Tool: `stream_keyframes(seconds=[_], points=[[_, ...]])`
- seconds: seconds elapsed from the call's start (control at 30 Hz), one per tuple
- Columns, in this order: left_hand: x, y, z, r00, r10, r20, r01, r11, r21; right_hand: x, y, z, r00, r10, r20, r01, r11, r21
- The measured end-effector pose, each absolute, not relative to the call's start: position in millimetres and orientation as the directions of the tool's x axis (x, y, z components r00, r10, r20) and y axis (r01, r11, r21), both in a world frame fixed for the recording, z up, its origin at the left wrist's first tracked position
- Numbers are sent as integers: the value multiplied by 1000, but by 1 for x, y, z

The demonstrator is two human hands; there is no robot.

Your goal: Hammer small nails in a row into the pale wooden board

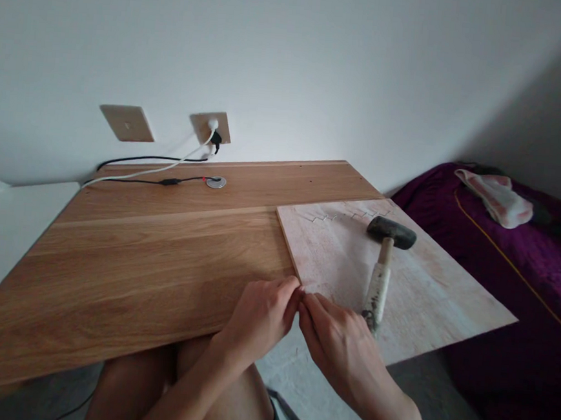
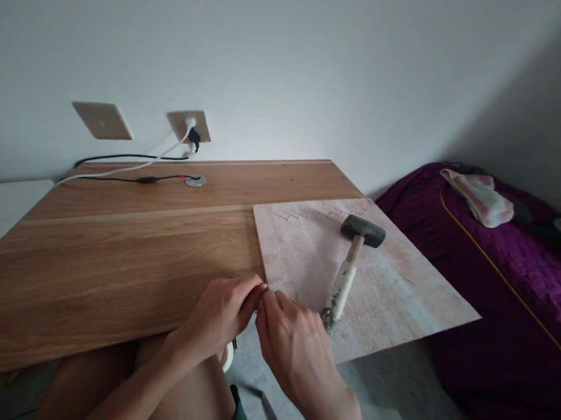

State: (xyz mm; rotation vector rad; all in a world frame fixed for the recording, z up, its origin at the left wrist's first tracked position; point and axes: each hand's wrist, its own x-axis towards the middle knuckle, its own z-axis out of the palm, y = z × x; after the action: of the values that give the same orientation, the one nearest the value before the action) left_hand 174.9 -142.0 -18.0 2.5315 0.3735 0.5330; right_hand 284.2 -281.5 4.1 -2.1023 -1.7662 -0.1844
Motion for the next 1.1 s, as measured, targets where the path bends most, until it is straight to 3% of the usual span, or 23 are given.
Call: stream_keyframes(seconds=[0.4, 0.47, 0.57, 0.63, 0.73, 0.83, 0.9, 0.93, 1.1], points=[[173, -141, -19, 867, 368, 336, 104, -793, 600, 280, -282, 9, 173, 917, 358, 971, -97, -219], [174, -142, -19, 877, 342, 336, 101, -817, 568, 278, -291, 21, 173, 894, 413, 959, -57, -278], [175, -147, -17, 903, 231, 363, 63, -906, 419, 296, -315, 36, 293, 790, 538, 924, -90, -372], [176, -149, -17, 901, 159, 405, 22, -947, 321, 328, -335, 39, 457, 679, 574, 885, -281, -371], [177, -150, -18, 879, 119, 462, -10, -964, 266, 401, -361, 31, 652, 542, 531, 739, -613, -281], [178, -147, -20, 883, 90, 460, -38, -964, 262, 476, -379, 12, 852, 430, 297, 497, -842, -208], [179, -146, -23, 893, 78, 443, -44, -965, 260, 511, -386, -1, 907, 410, 97, 420, -897, -139], [179, -146, -24, 894, 77, 441, -45, -965, 260, 524, -388, -7, 912, 403, 73, 410, -903, -128], [178, -148, -27, 870, 100, 483, -30, -967, 254, 545, -391, -20, 897, 414, 152, 427, -902, -64]])
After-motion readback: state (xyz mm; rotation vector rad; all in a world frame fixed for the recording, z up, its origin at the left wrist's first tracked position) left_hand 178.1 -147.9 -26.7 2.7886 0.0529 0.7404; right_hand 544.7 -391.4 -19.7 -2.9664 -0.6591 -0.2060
